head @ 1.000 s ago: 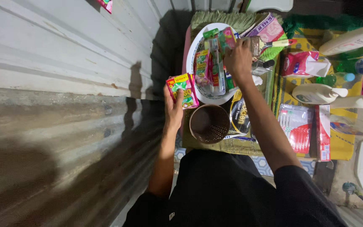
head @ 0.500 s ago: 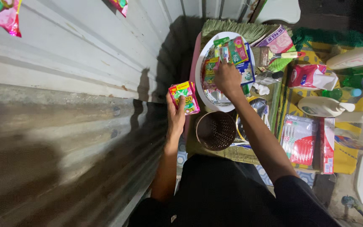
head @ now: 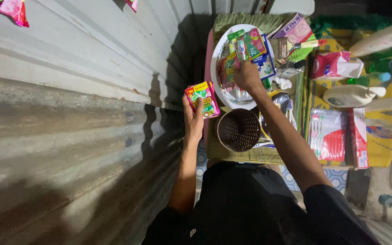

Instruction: The person repeatedly picks up small packaged items and toothbrushes from a cluttered table, inspects them, and places them back in different positions. The activity involves handling multiple items one at a time without visible cleaning or wiping of surfaces.

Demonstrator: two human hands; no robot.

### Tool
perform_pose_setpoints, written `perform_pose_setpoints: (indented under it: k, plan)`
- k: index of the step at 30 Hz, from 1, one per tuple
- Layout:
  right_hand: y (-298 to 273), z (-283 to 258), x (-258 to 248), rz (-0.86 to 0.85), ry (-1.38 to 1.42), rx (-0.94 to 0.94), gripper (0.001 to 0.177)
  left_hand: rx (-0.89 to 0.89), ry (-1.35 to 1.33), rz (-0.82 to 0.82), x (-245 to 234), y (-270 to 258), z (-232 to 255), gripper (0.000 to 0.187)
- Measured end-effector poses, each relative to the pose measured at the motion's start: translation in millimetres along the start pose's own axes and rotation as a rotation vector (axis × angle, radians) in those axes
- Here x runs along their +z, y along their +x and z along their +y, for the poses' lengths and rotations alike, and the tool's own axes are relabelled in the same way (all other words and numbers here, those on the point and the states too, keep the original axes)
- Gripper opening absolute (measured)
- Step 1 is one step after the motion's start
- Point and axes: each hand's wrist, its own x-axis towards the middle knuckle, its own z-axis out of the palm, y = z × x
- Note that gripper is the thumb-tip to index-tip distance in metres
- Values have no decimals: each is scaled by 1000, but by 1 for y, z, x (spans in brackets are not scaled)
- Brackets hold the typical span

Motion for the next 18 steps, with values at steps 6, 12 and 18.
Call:
perform_pose_setpoints:
  k: [6,12,18]
  plan:
    - [-48,-47,-83,35,232,45,21,129,135,-50,19,-6,29,58]
    - [-138,-97,-161,-64,924,-35,57,267,219,-117,63,-23,66,69]
    - [-180,-99,-166,260,607,-30,51,403,484,-193,133,-47,62,54]
